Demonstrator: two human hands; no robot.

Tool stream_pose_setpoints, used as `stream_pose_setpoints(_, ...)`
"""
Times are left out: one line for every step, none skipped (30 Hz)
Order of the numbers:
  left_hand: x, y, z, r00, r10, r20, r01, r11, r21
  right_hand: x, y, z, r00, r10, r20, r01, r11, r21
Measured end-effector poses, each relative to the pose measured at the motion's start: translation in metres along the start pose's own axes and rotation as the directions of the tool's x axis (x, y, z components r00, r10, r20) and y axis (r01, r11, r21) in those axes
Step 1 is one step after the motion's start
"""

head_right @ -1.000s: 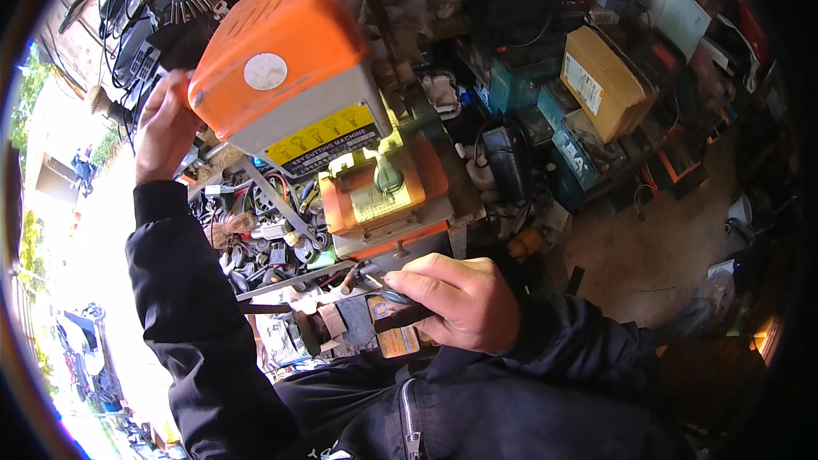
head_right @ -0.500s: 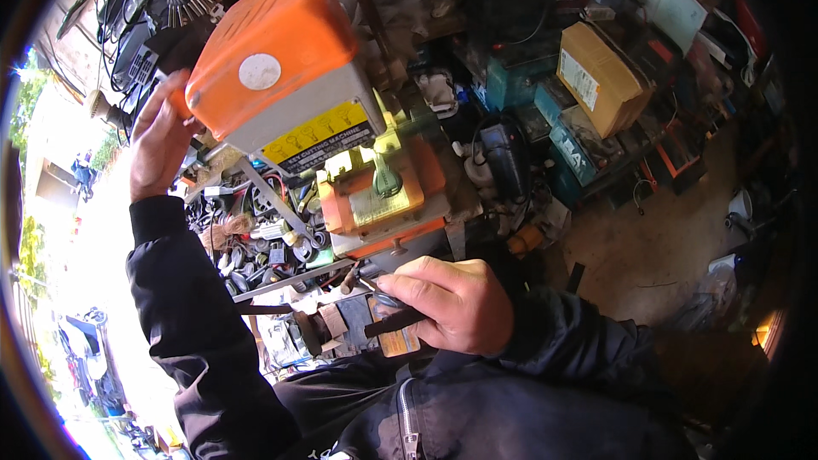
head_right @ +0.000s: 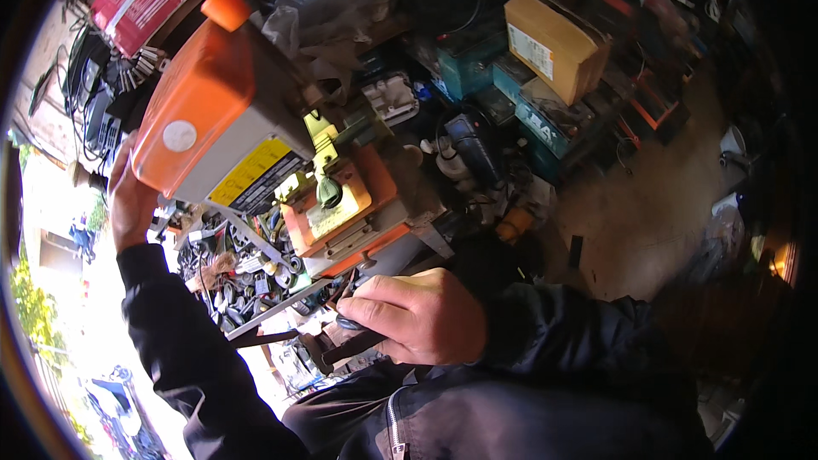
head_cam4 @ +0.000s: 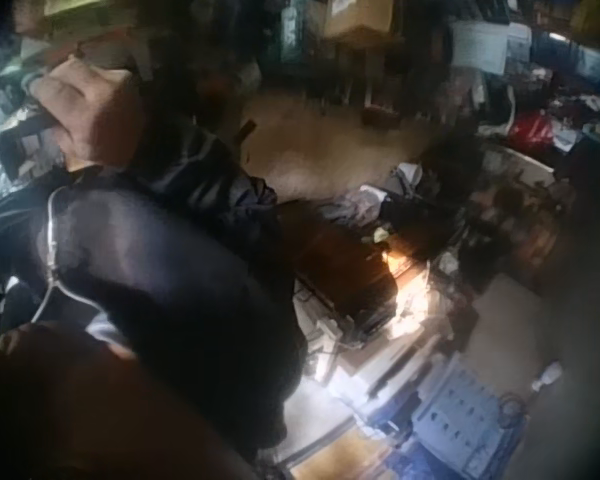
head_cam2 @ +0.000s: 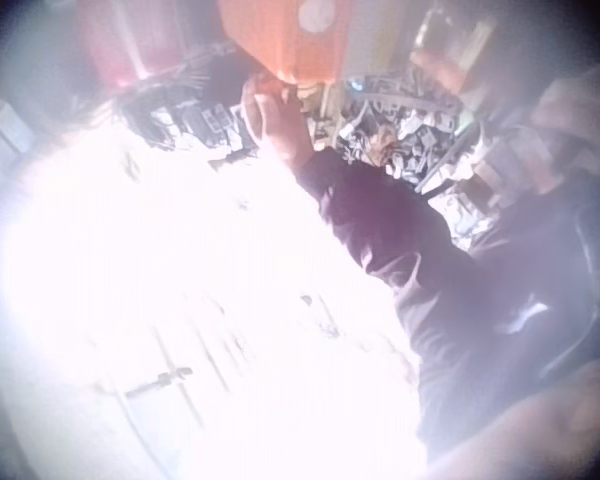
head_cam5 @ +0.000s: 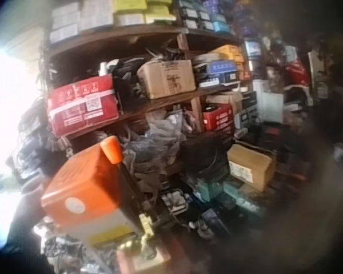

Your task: The person operates a key-cutting machine to duplicate keys. They secure a key in the machine's vise, adjust the cutting head, and run the cutter along the key blank. The person repeats this process for multiple keys, removing and replacing them as needed.

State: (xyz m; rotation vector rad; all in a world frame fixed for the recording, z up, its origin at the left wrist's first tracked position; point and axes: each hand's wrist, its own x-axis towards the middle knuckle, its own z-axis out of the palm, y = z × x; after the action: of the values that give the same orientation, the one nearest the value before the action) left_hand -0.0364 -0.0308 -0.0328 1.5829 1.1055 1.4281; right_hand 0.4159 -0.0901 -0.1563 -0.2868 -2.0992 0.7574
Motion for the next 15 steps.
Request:
stream_pose_setpoints(0.0, 0.0, -0.002, 0.991, 0.054, 0.125, -0.051, 0.998, -0.029, 0.0, 0.0, 0.0, 1.0, 0.006, -0.001, -0.006, 1.0, -0.001)
stream_pose_setpoints(0.0, -0.001, -0.003, 0.933, 0.132, 0.334, -0.071, 0.98, -0.187, -0.001, -0.001, 0.0, 1.0, 0.02, 0.001, -0.02, 1.0, 0.002)
stream_pose_setpoints(-0.001, -0.001, -0.004, 0.904, 0.152, 0.4, -0.053, 0.967, -0.248, -0.002, -0.001, 0.0, 1.0, 0.027, 0.009, -0.027, 1.0, 0.001)
stream_pose_setpoints(0.0, -0.003, -0.006, 0.982, 0.059, 0.181, -0.034, 0.989, -0.142, -0.002, -0.001, 0.001, 0.999, 0.035, 0.023, -0.035, 0.999, -0.002)
stream_pose_setpoints(-0.001, -0.003, -0.007, 1.0, -0.005, 0.025, 0.007, 0.995, -0.095, -0.003, 0.0, 0.001, 1.0, 0.012, 0.016, -0.012, 1.0, 0.012)
stream_pose_setpoints(-0.001, -0.004, -0.009, 0.996, -0.043, -0.075, 0.041, 0.999, -0.027, -0.003, 0.0, 0.001, 1.0, 0.001, 0.013, -0.001, 1.0, 0.017)
stream_pose_setpoints(-0.002, -0.004, -0.011, 0.997, -0.012, -0.078, 0.013, 1.0, 0.022, -0.004, 0.0, 0.002, 1.0, -0.017, 0.024, 0.017, 1.0, 0.013)
stream_pose_setpoints(-0.003, -0.004, -0.013, 0.999, -0.013, -0.051, 0.015, 0.999, 0.042, -0.004, 0.001, 0.002, 1.0, -0.019, -0.001, 0.019, 1.0, 0.008)
stream_pose_setpoints(-0.003, -0.003, -0.014, 1.0, 0.001, -0.007, -0.001, 1.0, 0.017, -0.003, 0.001, 0.003, 1.0, -0.026, -0.015, 0.026, 1.0, -0.005)
stream_pose_setpoints(-0.002, -0.003, -0.015, 0.954, 0.104, 0.28, -0.066, 0.988, -0.143, -0.003, 0.001, 0.004, 0.999, -0.03, -0.036, 0.029, 0.999, -0.012)
stream_pose_setpoints(-0.001, -0.003, -0.015, 0.987, 0.032, 0.156, -0.022, 0.998, -0.065, -0.003, 0.001, 0.004, 0.999, -0.024, -0.023, 0.024, 1.0, -0.014)
stream_pose_setpoints(0.002, -0.004, -0.013, 0.997, -0.006, 0.072, 0.009, 0.999, -0.034, -0.003, 0.001, 0.005, 1.0, -0.02, -0.019, 0.02, 1.0, -0.013)
stream_pose_setpoints(0.004, -0.004, -0.011, 0.999, -0.022, 0.039, 0.023, 0.999, -0.036, -0.002, 0.0, 0.005, 1.0, -0.013, -0.013, 0.013, 1.0, -0.009)
stream_pose_setpoints(0.005, -0.006, -0.007, 0.997, -0.045, -0.068, 0.045, 0.999, -0.008, -0.002, 0.0, 0.005, 1.0, -0.008, -0.011, 0.008, 1.0, -0.011)
stream_pose_setpoints(0.006, -0.006, -0.003, 0.998, -0.005, -0.07, 0.004, 1.0, -0.014, -0.002, -0.001, 0.005, 1.0, -0.007, -0.008, 0.007, 1.0, -0.013)
